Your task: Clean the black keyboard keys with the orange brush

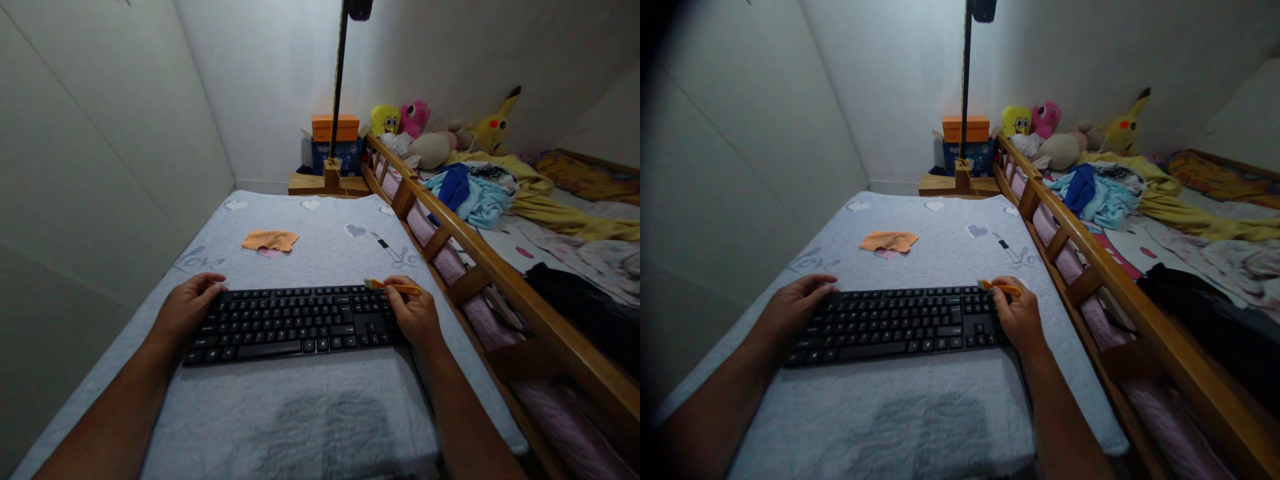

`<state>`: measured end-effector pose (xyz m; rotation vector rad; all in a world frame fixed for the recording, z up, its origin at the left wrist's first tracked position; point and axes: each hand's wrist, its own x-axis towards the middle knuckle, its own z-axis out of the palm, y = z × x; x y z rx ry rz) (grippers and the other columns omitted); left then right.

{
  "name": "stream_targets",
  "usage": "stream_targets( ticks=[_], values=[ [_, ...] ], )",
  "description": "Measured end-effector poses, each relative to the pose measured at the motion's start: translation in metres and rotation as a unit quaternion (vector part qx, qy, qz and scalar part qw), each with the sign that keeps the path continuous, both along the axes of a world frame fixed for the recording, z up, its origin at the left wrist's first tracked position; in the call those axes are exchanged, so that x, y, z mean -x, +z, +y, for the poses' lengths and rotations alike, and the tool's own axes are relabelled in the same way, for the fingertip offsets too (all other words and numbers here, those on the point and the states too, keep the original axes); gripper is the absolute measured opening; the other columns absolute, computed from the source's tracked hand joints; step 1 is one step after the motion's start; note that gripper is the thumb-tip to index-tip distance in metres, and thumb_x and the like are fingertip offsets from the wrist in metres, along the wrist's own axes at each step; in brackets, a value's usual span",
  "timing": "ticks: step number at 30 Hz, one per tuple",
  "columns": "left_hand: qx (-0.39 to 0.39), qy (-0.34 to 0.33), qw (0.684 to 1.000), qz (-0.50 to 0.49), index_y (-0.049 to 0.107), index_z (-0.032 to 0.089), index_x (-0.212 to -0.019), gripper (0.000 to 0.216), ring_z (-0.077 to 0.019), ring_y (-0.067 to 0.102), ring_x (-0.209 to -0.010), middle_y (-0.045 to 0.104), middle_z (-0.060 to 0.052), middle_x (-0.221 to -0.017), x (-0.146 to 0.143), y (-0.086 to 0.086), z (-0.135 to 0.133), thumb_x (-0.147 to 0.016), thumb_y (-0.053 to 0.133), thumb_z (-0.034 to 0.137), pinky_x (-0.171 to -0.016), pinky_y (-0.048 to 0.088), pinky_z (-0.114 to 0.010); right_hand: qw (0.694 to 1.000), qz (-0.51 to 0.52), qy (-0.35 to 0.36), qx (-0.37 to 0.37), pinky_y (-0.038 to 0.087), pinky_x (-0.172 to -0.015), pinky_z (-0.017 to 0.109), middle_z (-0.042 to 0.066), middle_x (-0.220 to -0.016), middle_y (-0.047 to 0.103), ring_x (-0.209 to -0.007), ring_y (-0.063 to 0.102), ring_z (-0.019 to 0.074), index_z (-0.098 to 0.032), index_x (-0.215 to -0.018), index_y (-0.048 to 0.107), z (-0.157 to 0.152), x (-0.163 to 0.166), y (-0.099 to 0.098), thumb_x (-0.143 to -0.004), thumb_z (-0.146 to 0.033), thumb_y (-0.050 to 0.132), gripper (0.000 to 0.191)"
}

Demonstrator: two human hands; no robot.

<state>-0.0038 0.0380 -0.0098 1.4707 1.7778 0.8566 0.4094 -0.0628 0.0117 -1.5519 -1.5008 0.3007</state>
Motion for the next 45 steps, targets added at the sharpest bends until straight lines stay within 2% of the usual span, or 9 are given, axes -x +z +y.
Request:
stream_targets(
  ticks=[4,9,12,18,27,31,37,45],
  values=[
    [0.005,0.001,1.000,-0.008,0.069,0.021,-0.104,0.043,-0.0225,0.070,-0.082,0.077,-0.003,-0.090,-0.001,0.002,-0.001,-0.074,0.063,0.050,-0.074,0.051,-0.030,0.999,-0.034,0.016,0.002,0.049,-0.073,0.033,0.005,-0.083,0.072,-0.079,0.068,0.0217,-0.022,-0.090,0.067,0.000,0.000,0.001,-0.094,-0.033,0.053,0.017],
    [0.003,-0.009,1.000,-0.002,0.070,0.021,-0.105,0.042,-0.0227,0.070,-0.083,0.078,-0.004,-0.092,0.001,-0.001,0.000,-0.076,0.062,0.050,-0.076,0.051,-0.030,0.999,-0.034,0.028,0.018,0.044,-0.063,0.031,-0.001,-0.065,0.062,-0.062,0.060,0.0181,-0.024,-0.079,0.062,-0.006,-0.002,0.009,-0.091,-0.032,0.052,0.018],
    [-0.002,-0.011,1.000,0.001,0.070,0.021,-0.105,0.042,-0.0231,0.070,-0.083,0.078,-0.004,-0.092,0.003,-0.003,0.001,-0.077,0.062,0.050,-0.074,0.051,-0.030,1.000,-0.017,0.018,0.004,0.042,-0.059,0.030,-0.001,-0.062,0.058,-0.058,0.056,0.0170,-0.024,-0.073,0.060,-0.009,-0.003,0.011,-0.089,-0.030,0.052,0.019],
    [0.000,-0.011,1.000,0.004,0.070,0.020,-0.107,0.044,-0.0227,0.070,-0.080,0.078,-0.004,-0.092,0.003,-0.002,0.000,-0.078,0.062,0.052,-0.069,0.051,-0.030,0.999,0.011,-0.024,-0.041,0.046,-0.063,0.030,0.000,-0.069,0.065,-0.065,0.062,0.0186,-0.022,-0.081,0.064,-0.005,0.001,0.006,-0.091,-0.031,0.055,0.016],
    [-0.014,-0.003,1.000,-0.020,0.072,0.023,-0.101,0.043,-0.0240,0.071,-0.078,0.078,-0.002,-0.086,0.007,-0.009,0.004,-0.072,0.064,0.053,-0.068,0.052,-0.031,0.998,-0.051,0.006,-0.030,0.047,-0.067,0.029,0.001,-0.075,0.068,-0.070,0.065,0.0184,-0.022,-0.086,0.065,0.001,0.002,-0.001,-0.094,-0.031,0.053,0.018],
    [-0.021,-0.004,1.000,-0.019,0.072,0.023,-0.101,0.043,-0.0243,0.071,-0.078,0.078,-0.003,-0.087,0.008,-0.012,0.005,-0.071,0.065,0.054,-0.069,0.052,-0.032,0.997,-0.068,0.028,-0.027,0.044,-0.062,0.028,-0.001,-0.068,0.063,-0.063,0.061,0.0162,-0.022,-0.078,0.062,-0.003,0.001,0.005,-0.092,-0.029,0.051,0.019],
    [-0.026,-0.004,1.000,-0.013,0.072,0.022,-0.101,0.042,-0.0246,0.071,-0.078,0.078,-0.003,-0.087,0.007,-0.011,0.004,-0.074,0.064,0.053,-0.068,0.052,-0.032,0.998,-0.025,0.044,-0.032,0.036,-0.052,0.027,-0.004,-0.056,0.050,-0.051,0.049,0.0136,-0.023,-0.066,0.055,-0.008,-0.001,0.009,-0.084,-0.022,0.050,0.019],
    [-0.027,-0.012,1.000,-0.004,0.072,0.023,-0.101,0.041,-0.0240,0.070,-0.077,0.078,-0.003,-0.086,0.009,-0.013,0.006,-0.075,0.064,0.052,-0.067,0.051,-0.031,0.999,0.022,0.013,-0.044,0.045,-0.061,0.029,-0.001,-0.070,0.064,-0.065,0.062,0.0172,-0.022,-0.086,0.066,-0.005,0.007,0.002,-0.095,-0.030,0.055,0.016]
  ],
)
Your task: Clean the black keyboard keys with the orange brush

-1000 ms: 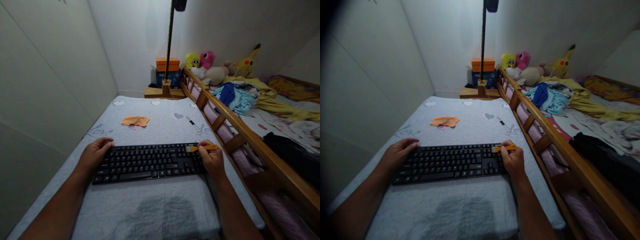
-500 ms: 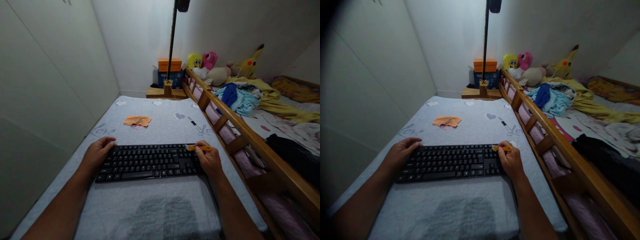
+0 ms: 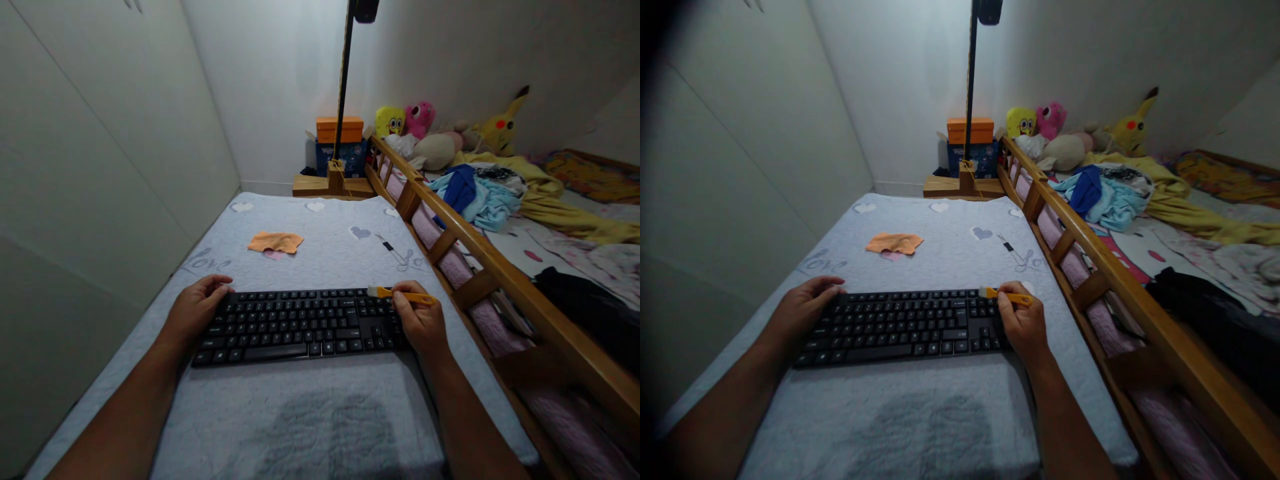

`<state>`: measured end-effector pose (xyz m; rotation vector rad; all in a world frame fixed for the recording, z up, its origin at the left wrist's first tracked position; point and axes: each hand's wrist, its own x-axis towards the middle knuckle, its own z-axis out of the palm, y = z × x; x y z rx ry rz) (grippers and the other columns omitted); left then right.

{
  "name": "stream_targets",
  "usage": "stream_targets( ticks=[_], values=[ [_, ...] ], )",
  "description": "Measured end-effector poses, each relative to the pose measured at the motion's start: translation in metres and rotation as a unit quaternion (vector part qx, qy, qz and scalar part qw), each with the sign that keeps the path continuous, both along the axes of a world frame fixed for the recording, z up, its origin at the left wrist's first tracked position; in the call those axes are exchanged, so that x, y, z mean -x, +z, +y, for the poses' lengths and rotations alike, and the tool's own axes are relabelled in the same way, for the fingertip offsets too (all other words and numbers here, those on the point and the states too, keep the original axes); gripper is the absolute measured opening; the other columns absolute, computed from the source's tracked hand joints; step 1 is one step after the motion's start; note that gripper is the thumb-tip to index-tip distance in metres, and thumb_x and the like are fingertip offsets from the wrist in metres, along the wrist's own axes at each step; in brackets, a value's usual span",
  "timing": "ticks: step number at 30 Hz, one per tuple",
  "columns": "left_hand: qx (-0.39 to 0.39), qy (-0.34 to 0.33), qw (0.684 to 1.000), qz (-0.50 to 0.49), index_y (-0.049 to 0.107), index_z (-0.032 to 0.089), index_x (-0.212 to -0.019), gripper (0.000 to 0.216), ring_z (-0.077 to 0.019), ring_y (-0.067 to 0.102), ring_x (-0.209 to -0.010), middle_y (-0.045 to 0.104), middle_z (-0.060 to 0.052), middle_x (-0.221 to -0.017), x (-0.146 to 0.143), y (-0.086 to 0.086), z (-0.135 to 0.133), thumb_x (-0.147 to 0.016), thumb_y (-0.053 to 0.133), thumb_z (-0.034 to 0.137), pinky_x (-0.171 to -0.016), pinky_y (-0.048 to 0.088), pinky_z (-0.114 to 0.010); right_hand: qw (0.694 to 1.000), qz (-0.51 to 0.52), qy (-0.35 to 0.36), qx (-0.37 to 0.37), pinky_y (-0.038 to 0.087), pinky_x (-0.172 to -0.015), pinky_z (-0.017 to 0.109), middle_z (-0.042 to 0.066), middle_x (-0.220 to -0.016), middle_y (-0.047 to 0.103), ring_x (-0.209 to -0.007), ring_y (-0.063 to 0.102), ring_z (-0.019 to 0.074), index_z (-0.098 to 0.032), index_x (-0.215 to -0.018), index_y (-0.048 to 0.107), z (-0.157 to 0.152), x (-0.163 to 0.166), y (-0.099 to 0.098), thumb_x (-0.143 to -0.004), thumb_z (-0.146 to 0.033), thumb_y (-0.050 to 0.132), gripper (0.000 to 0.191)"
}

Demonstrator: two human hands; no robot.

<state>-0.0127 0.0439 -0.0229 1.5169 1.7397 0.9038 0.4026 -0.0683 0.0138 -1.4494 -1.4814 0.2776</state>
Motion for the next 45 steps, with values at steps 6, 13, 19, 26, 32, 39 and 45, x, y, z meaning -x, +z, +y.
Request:
stream_targets(
  ticks=[6,13,19,26,32,39,45],
  values=[
    [0.002,0.008,1.000,0.002,0.072,0.023,-0.102,0.042,-0.0244,0.070,-0.079,0.078,-0.003,-0.087,-0.001,0.000,0.001,-0.073,0.064,0.052,-0.067,0.051,-0.031,0.998,-0.053,0.013,0.000,0.050,-0.071,0.030,0.003,-0.084,0.072,-0.077,0.068,0.0202,-0.022,-0.092,0.067,0.007,0.008,-0.006,-0.096,-0.030,0.056,0.014],
    [-0.001,0.005,1.000,0.015,0.072,0.022,-0.101,0.044,-0.0253,0.070,-0.081,0.078,-0.003,-0.088,-0.003,0.005,-0.001,-0.073,0.062,0.054,-0.071,0.051,-0.033,0.995,-0.093,0.036,0.019,0.047,-0.068,0.028,0.001,-0.077,0.069,-0.072,0.066,0.0177,-0.022,-0.085,0.064,0.005,0.012,-0.002,-0.096,-0.026,0.052,0.016],
    [0.006,0.007,1.000,0.015,0.072,0.021,-0.102,0.045,-0.0240,0.069,-0.078,0.077,-0.003,-0.087,-0.005,0.007,-0.002,-0.073,0.061,0.053,-0.070,0.050,-0.032,0.995,-0.084,0.047,0.020,0.041,-0.058,0.027,-0.003,-0.063,0.059,-0.058,0.057,0.0145,-0.022,-0.074,0.059,0.000,0.009,0.004,-0.091,-0.025,0.049,0.020],
    [0.006,0.006,1.000,0.001,0.072,0.022,-0.100,0.041,-0.0241,0.070,-0.075,0.078,-0.003,-0.084,-0.005,0.008,-0.003,-0.074,0.063,0.052,-0.066,0.051,-0.032,0.999,-0.027,0.007,-0.019,0.042,-0.058,0.028,-0.002,-0.065,0.059,-0.060,0.058,0.0162,-0.023,-0.077,0.060,-0.004,0.008,0.004,-0.094,-0.029,0.051,0.020],
    [0.003,-0.001,1.000,0.002,0.072,0.023,-0.102,0.042,-0.0250,0.071,-0.080,0.078,-0.003,-0.086,-0.002,0.004,-0.001,-0.075,0.063,0.053,-0.071,0.052,-0.033,0.998,-0.054,-0.004,-0.011,0.049,-0.070,0.030,0.002,-0.081,0.069,-0.076,0.066,0.0196,-0.023,-0.090,0.064,0.005,0.012,-0.004,-0.097,-0.030,0.053,0.014],
    [0.004,0.004,1.000,0.003,0.073,0.022,-0.102,0.042,-0.0244,0.070,-0.080,0.078,-0.003,-0.086,-0.003,0.006,-0.001,-0.074,0.064,0.051,-0.070,0.052,-0.032,0.995,-0.097,0.021,0.007,0.046,-0.067,0.028,0.000,-0.072,0.065,-0.069,0.063,0.0173,-0.023,-0.080,0.061,0.006,0.012,-0.005,-0.096,-0.028,0.050,0.019],
    [-0.001,0.001,1.000,0.010,0.073,0.023,-0.104,0.042,-0.0239,0.070,-0.077,0.078,-0.003,-0.088,0.000,0.002,0.000,-0.076,0.063,0.052,-0.067,0.052,-0.031,0.996,-0.075,0.039,0.026,0.040,-0.057,0.028,-0.003,-0.061,0.056,-0.057,0.056,0.0152,-0.023,-0.071,0.057,0.001,0.012,0.001,-0.090,-0.027,0.049,0.020]
  ],
)
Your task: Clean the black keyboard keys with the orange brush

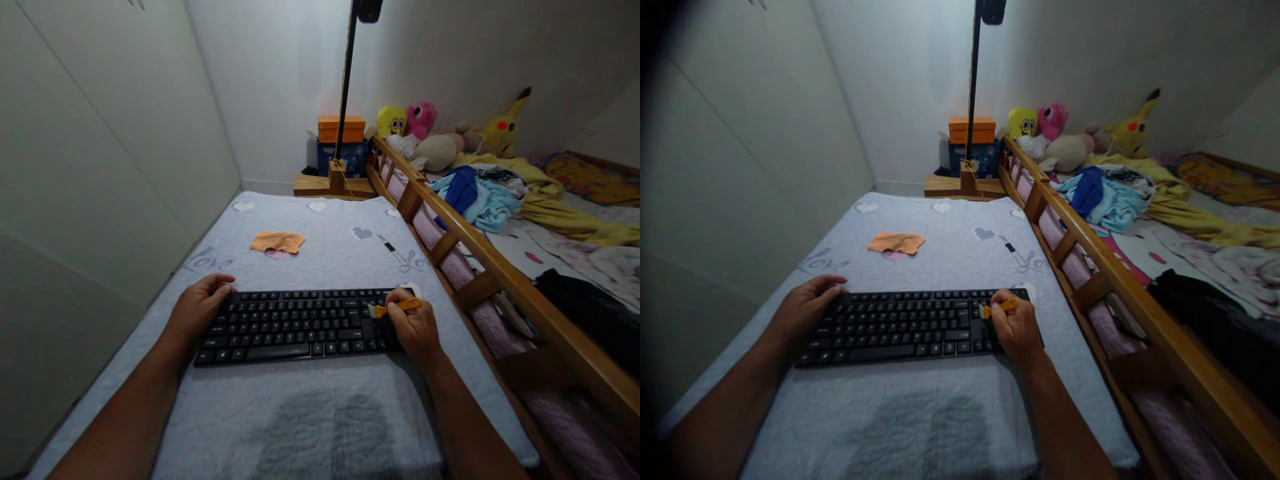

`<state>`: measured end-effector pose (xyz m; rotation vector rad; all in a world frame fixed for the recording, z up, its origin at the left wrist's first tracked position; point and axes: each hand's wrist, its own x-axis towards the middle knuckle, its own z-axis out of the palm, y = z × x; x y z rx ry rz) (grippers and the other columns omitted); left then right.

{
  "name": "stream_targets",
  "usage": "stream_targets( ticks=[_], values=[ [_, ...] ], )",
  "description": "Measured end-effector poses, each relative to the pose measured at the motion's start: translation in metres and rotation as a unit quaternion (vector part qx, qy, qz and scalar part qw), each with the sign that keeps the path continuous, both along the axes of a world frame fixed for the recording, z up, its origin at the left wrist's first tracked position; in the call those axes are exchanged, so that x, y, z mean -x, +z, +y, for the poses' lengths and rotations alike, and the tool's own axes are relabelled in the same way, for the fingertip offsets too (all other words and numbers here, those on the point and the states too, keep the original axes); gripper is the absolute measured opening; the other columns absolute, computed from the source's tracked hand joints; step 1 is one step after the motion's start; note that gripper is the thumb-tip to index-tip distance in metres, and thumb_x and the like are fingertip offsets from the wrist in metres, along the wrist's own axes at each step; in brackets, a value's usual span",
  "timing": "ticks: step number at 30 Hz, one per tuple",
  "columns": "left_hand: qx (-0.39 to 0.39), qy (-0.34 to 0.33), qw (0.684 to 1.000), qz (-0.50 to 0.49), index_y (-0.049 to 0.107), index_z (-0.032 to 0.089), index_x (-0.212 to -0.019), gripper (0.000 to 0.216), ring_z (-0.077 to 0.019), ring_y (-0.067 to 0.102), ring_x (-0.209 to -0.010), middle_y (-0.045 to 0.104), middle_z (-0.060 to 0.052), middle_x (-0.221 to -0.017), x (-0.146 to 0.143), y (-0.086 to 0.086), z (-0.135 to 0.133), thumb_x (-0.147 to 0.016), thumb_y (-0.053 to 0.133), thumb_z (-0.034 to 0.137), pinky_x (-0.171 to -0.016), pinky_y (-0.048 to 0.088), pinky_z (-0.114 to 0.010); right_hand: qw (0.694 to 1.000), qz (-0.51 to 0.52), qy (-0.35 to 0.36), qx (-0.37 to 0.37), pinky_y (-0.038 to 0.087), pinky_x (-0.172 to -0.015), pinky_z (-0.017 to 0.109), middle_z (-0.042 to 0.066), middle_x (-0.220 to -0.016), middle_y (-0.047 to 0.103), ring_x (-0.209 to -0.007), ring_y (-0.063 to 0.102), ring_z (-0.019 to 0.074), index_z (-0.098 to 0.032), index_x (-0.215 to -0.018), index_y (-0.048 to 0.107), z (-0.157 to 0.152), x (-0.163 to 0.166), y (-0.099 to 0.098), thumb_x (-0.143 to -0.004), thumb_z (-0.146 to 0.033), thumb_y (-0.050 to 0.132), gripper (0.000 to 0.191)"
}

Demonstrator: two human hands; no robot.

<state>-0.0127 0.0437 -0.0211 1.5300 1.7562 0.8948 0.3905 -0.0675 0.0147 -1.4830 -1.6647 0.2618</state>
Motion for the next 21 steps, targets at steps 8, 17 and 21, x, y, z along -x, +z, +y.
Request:
stream_targets(
  ticks=[8,17,21],
  values=[
    [0.001,-0.002,1.000,-0.016,0.073,0.023,-0.103,0.042,-0.0240,0.070,-0.077,0.078,-0.003,-0.086,0.000,0.000,0.000,-0.075,0.064,0.052,-0.067,0.052,-0.031,0.993,0.117,-0.021,-0.015,0.039,-0.053,0.028,-0.002,-0.059,0.052,-0.056,0.052,0.0158,-0.023,-0.071,0.057,-0.003,-0.009,-0.004,-0.091,-0.030,0.051,0.022],
    [0.008,-0.001,1.000,-0.013,0.073,0.022,-0.103,0.042,-0.0242,0.070,-0.078,0.078,-0.003,-0.086,-0.003,0.003,-0.001,-0.075,0.063,0.052,-0.068,0.052,-0.031,0.995,0.060,-0.072,-0.028,0.046,-0.065,0.029,0.000,-0.075,0.066,-0.070,0.063,0.0183,-0.022,-0.088,0.065,0.004,-0.009,-0.005,-0.096,-0.034,0.054,0.018],
    [-0.002,-0.001,1.000,-0.002,0.073,0.023,-0.101,0.041,-0.0249,0.070,-0.078,0.078,-0.003,-0.085,-0.002,0.003,0.000,-0.074,0.062,0.052,-0.069,0.052,-0.033,0.998,0.022,-0.061,-0.022,0.046,-0.067,0.030,0.001,-0.075,0.067,-0.071,0.063,0.0186,-0.023,-0.085,0.064,0.007,-0.008,-0.004,-0.096,-0.033,0.052,0.020]
  ],
)
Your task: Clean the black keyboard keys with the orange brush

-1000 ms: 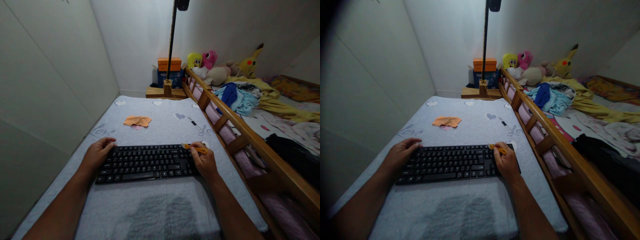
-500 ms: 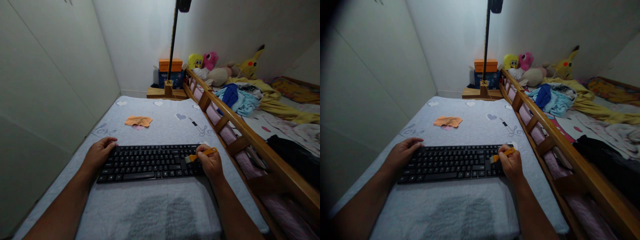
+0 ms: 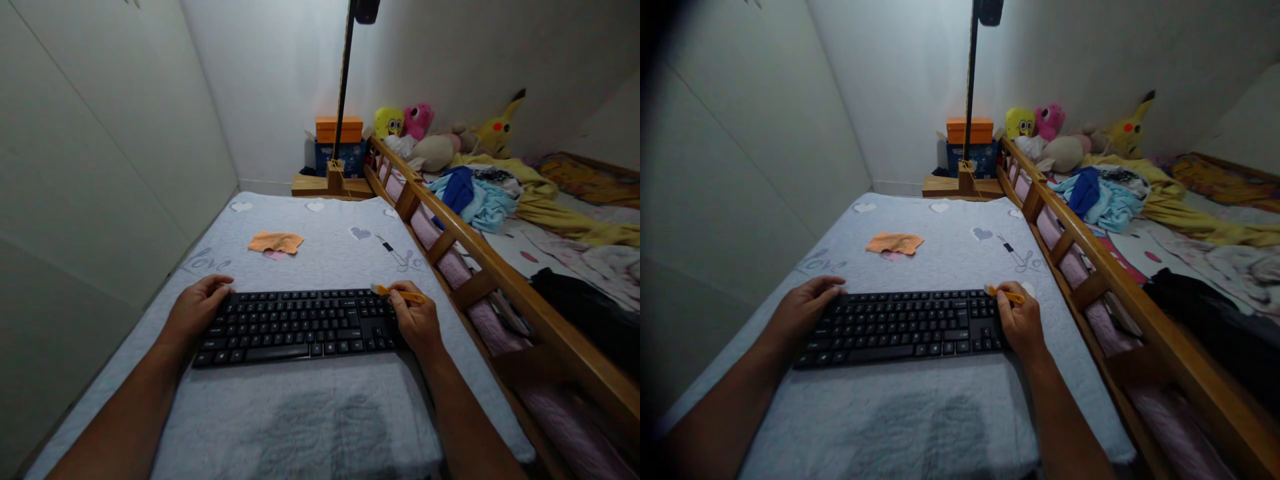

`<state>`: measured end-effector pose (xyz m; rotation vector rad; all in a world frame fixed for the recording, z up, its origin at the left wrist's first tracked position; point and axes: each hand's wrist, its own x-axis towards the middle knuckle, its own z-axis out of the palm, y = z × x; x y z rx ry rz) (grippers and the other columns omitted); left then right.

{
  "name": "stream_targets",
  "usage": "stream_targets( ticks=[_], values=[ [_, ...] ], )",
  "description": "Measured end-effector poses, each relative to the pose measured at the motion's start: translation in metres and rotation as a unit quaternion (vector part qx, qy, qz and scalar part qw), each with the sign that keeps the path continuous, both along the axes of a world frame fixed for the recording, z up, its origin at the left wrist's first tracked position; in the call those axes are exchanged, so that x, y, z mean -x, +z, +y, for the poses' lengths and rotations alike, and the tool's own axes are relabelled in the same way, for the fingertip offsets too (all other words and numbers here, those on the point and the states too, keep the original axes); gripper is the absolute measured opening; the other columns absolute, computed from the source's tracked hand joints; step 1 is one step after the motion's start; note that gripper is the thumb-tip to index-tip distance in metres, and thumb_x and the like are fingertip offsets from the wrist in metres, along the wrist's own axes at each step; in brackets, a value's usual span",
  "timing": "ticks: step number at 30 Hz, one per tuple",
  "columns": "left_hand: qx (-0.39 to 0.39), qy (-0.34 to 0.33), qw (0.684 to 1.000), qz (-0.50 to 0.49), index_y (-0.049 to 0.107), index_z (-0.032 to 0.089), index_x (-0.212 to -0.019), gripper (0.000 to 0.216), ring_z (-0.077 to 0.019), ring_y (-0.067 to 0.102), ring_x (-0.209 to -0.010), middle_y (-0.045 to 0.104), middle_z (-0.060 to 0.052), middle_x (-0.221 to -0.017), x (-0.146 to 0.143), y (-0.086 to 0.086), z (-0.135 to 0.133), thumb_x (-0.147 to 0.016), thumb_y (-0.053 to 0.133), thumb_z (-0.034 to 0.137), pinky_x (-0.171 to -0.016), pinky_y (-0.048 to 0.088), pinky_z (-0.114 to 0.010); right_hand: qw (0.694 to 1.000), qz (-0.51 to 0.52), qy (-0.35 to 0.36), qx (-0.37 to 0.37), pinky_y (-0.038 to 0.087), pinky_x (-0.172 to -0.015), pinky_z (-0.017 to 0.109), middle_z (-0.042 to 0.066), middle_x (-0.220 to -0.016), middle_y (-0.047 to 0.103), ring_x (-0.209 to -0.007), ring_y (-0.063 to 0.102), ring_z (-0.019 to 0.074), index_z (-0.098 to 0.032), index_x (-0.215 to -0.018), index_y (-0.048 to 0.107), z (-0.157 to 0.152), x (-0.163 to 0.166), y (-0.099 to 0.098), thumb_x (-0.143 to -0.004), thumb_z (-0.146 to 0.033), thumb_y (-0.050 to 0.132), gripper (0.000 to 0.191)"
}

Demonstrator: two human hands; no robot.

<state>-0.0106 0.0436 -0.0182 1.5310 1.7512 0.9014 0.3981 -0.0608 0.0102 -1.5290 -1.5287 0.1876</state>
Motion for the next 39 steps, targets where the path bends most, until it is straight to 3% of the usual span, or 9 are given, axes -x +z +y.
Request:
stream_targets(
  ticks=[4,9,13,21,26,30,34,39],
  values=[
    [0.006,-0.003,1.000,-0.012,0.073,0.022,-0.102,0.044,-0.0245,0.070,-0.077,0.077,-0.003,-0.084,0.002,-0.002,0.002,-0.073,0.063,0.053,-0.068,0.052,-0.032,1.000,-0.014,0.011,0.007,0.044,-0.063,0.029,-0.001,-0.068,0.062,-0.065,0.061,0.0176,-0.023,-0.077,0.061,-0.002,-0.002,0.001,-0.093,-0.032,0.050,0.021],
    [0.005,-0.002,1.000,0.004,0.073,0.023,-0.103,0.044,-0.0247,0.070,-0.078,0.078,-0.003,-0.087,0.003,-0.004,0.002,-0.074,0.063,0.054,-0.069,0.052,-0.032,0.999,0.039,0.020,-0.001,0.038,-0.055,0.029,-0.004,-0.058,0.049,-0.054,0.050,0.0154,-0.024,-0.070,0.056,-0.007,-0.008,-0.003,-0.092,-0.028,0.049,0.023],
    [0.005,-0.002,1.000,-0.002,0.073,0.023,-0.103,0.043,-0.0254,0.071,-0.079,0.078,-0.004,-0.087,0.002,-0.003,0.001,-0.074,0.063,0.053,-0.071,0.052,-0.033,0.996,0.081,0.003,-0.031,0.041,-0.058,0.029,-0.003,-0.064,0.054,-0.060,0.053,0.0162,-0.023,-0.076,0.059,-0.008,-0.009,-0.006,-0.094,-0.030,0.051,0.021],
    [0.007,-0.001,1.000,-0.011,0.072,0.022,-0.103,0.042,-0.0247,0.070,-0.079,0.078,-0.004,-0.087,0.002,-0.003,-0.001,-0.074,0.063,0.051,-0.070,0.051,-0.032,0.999,0.033,0.012,-0.013,0.045,-0.066,0.029,0.000,-0.073,0.062,-0.070,0.060,0.0177,-0.022,-0.083,0.063,-0.003,-0.001,-0.001,-0.095,-0.032,0.052,0.020],
    [0.024,0.004,0.999,-0.039,0.071,0.021,-0.106,0.044,-0.0234,0.069,-0.075,0.078,-0.004,-0.089,0.001,-0.003,-0.002,-0.074,0.063,0.051,-0.065,0.050,-0.031,0.999,0.030,0.026,0.010,0.040,-0.061,0.029,-0.002,-0.063,0.055,-0.062,0.054,0.0161,-0.022,-0.074,0.059,-0.004,-0.005,-0.003,-0.092,-0.031,0.049,0.022],
    [0.013,-0.002,1.000,-0.011,0.072,0.021,-0.104,0.044,-0.0239,0.069,-0.076,0.077,-0.003,-0.086,0.002,-0.004,0.001,-0.074,0.063,0.052,-0.065,0.050,-0.031,0.996,0.084,0.032,0.023,0.036,-0.056,0.029,-0.004,-0.058,0.048,-0.056,0.048,0.0149,-0.023,-0.069,0.055,-0.006,-0.011,-0.008,-0.089,-0.029,0.050,0.022],
    [0.009,-0.010,1.000,-0.011,0.072,0.022,-0.104,0.043,-0.0238,0.070,-0.076,0.077,-0.003,-0.087,0.005,-0.008,0.004,-0.076,0.062,0.052,-0.065,0.051,-0.031,0.991,0.133,-0.014,-0.007,0.037,-0.056,0.029,-0.004,-0.060,0.049,-0.056,0.048,0.0150,-0.023,-0.074,0.058,-0.005,-0.014,-0.011,-0.091,-0.032,0.052,0.021],
    [0.010,-0.015,1.000,0.007,0.072,0.022,-0.104,0.042,-0.0243,0.071,-0.078,0.078,-0.003,-0.087,0.006,-0.007,0.004,-0.077,0.061,0.052,-0.069,0.052,-0.032,0.992,0.107,-0.066,-0.011,0.042,-0.062,0.030,-0.002,-0.068,0.058,-0.064,0.056,0.0170,-0.022,-0.084,0.063,0.001,-0.012,-0.009,-0.095,-0.039,0.054,0.022]
  ],
)
